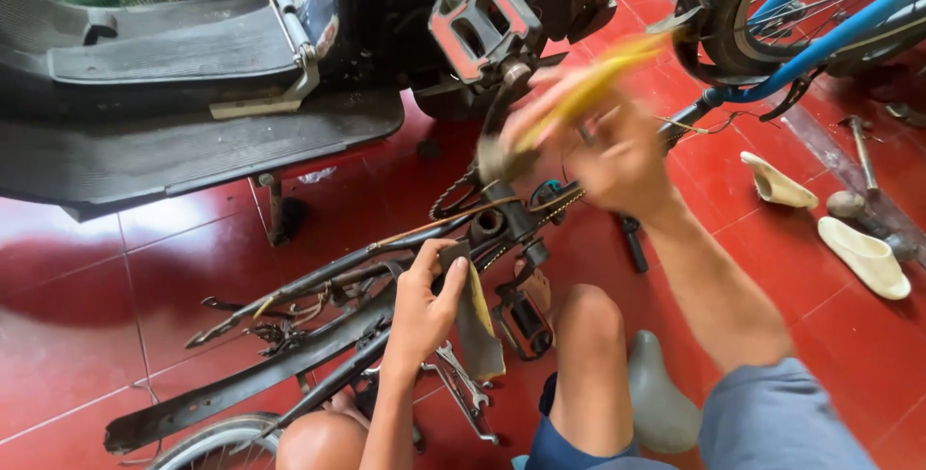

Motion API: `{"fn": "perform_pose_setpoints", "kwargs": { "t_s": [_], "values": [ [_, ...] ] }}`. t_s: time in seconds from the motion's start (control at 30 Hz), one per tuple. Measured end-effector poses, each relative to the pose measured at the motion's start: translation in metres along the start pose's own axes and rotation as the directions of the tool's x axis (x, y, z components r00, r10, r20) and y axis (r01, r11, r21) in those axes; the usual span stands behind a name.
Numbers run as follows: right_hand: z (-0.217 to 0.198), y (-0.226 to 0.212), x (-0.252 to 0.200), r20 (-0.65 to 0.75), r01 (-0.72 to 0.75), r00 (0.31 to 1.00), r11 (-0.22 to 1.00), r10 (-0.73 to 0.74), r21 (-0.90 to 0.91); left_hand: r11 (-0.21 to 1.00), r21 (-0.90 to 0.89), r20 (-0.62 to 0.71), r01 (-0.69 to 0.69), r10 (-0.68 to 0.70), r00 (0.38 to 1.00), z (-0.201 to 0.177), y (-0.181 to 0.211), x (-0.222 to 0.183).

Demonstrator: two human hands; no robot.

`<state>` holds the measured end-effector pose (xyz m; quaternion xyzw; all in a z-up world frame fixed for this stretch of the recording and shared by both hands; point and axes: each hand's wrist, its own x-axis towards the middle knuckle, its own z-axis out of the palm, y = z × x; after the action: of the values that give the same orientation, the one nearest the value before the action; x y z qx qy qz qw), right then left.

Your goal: Performing final inspection and cleanup on a bicycle frame using a brush and a scraper to remove debris.

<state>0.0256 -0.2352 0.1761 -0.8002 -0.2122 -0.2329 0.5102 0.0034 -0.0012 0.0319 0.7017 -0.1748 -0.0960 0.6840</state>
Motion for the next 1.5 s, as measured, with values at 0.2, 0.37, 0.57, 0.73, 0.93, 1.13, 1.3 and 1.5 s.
{"fn": "perform_pose_setpoints", "kwargs": {
  "t_s": [0.2, 0.37, 0.57, 0.73, 0.93, 1.13, 1.3, 1.5],
  "values": [
    [-0.004, 0.023, 0.019, -0.326, 0.266, 0.918, 0.96, -0.224, 0.09, 0.998, 0.046, -0.027, 0.044, -0.043, 0.999, 0.002, 0.001, -0.001],
    [0.0, 0.029, 0.001, -0.444, 0.101, 0.894, 0.992, -0.06, 0.069, 0.996, 0.072, -0.043, 0.045, -0.042, 0.998, 0.001, 0.001, -0.001],
    [-0.005, 0.069, -0.003, -0.621, 0.152, 0.773, 0.91, 0.133, 0.385, 0.998, 0.056, -0.04, 0.015, -0.012, 0.999, 0.004, 0.001, -0.005],
    [0.017, 0.067, -0.018, -0.514, -0.193, 0.726, 0.853, 0.457, 0.485, 0.996, 0.083, -0.065, 0.013, -0.008, 0.998, 0.004, -0.002, -0.003],
    [0.014, 0.06, -0.006, -0.575, 0.203, 0.801, 0.828, 0.166, 0.522, 0.999, 0.036, -0.049, 0.038, -0.036, 0.998, 0.003, -0.008, -0.004],
    [0.032, 0.043, -0.014, -0.3, -0.001, 0.954, 1.0, 0.001, -0.001, 0.999, -0.035, -0.033, 0.0, -0.001, 0.999, -0.002, -0.028, 0.0],
    [0.025, 0.019, -0.002, -0.413, 0.172, 0.899, 0.985, -0.144, 0.032, 0.999, -0.041, -0.043, -0.004, 0.002, 0.999, 0.0, -0.026, 0.0],
    [0.046, 0.005, -0.006, -0.331, 0.156, 0.935, 0.985, -0.126, 0.067, 0.998, -0.063, -0.032, 0.0, -0.002, 0.999, 0.001, -0.031, 0.001]
  ]
}}
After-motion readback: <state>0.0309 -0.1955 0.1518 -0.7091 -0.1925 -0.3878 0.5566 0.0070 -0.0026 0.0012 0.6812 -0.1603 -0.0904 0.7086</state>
